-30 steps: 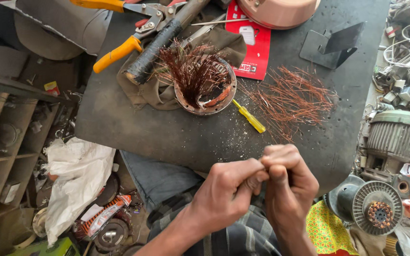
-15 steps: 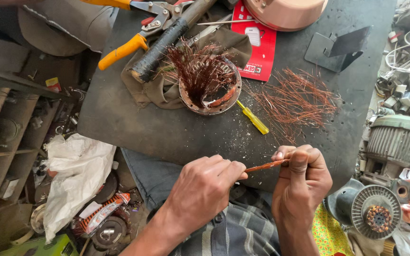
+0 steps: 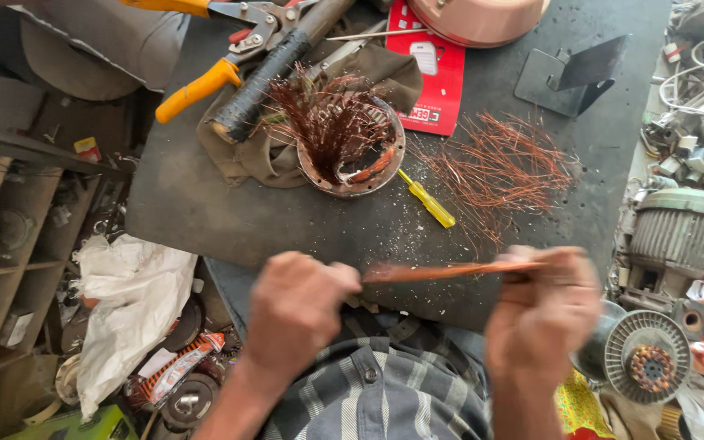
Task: The person prepares copper wire for a motor stator by grouping strands together and twisting them by hand to form bundles.
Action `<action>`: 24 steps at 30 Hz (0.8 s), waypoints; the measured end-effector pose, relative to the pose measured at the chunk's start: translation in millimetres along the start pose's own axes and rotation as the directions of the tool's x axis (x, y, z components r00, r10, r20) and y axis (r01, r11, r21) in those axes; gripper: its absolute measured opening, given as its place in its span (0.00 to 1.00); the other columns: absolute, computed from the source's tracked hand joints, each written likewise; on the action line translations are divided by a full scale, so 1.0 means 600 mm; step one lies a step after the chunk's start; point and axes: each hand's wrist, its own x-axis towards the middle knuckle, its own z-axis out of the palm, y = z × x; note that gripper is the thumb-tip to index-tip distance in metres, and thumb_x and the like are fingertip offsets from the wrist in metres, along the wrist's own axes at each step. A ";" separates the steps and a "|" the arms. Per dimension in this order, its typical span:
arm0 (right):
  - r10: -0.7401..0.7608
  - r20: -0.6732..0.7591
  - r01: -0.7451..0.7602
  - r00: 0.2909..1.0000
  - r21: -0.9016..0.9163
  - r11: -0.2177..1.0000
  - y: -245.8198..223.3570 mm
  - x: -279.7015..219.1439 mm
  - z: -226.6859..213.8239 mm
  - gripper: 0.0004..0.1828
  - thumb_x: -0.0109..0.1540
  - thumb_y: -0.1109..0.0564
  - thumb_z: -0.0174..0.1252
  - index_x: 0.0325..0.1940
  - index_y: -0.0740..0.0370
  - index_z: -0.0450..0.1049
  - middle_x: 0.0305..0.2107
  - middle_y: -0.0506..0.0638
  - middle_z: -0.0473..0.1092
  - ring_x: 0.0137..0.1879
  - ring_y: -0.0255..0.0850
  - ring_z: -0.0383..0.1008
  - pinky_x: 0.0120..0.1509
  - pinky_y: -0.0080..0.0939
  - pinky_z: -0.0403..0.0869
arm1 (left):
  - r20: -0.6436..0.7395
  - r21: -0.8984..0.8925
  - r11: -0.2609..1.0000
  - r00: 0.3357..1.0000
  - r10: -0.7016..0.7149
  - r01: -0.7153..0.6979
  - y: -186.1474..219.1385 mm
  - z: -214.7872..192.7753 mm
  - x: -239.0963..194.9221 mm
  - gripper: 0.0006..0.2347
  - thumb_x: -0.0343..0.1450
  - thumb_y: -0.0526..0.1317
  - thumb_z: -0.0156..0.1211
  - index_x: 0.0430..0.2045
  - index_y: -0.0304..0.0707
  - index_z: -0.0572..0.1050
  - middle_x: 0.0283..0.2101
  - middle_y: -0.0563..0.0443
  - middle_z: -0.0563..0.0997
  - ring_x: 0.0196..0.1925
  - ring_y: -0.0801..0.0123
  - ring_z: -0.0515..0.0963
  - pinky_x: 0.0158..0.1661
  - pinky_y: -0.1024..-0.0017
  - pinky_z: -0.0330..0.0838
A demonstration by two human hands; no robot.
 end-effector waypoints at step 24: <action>0.323 0.314 -0.124 0.893 -0.519 0.846 0.078 -0.033 0.103 0.13 0.69 0.54 0.54 0.51 0.65 0.73 0.41 0.52 0.76 0.44 0.36 0.76 0.51 0.34 0.73 | 0.213 0.174 0.985 0.976 -0.045 0.007 -0.063 -0.084 0.047 0.09 0.65 0.32 0.66 0.37 0.43 0.82 0.38 0.58 0.82 0.46 0.69 0.79 0.63 0.57 0.58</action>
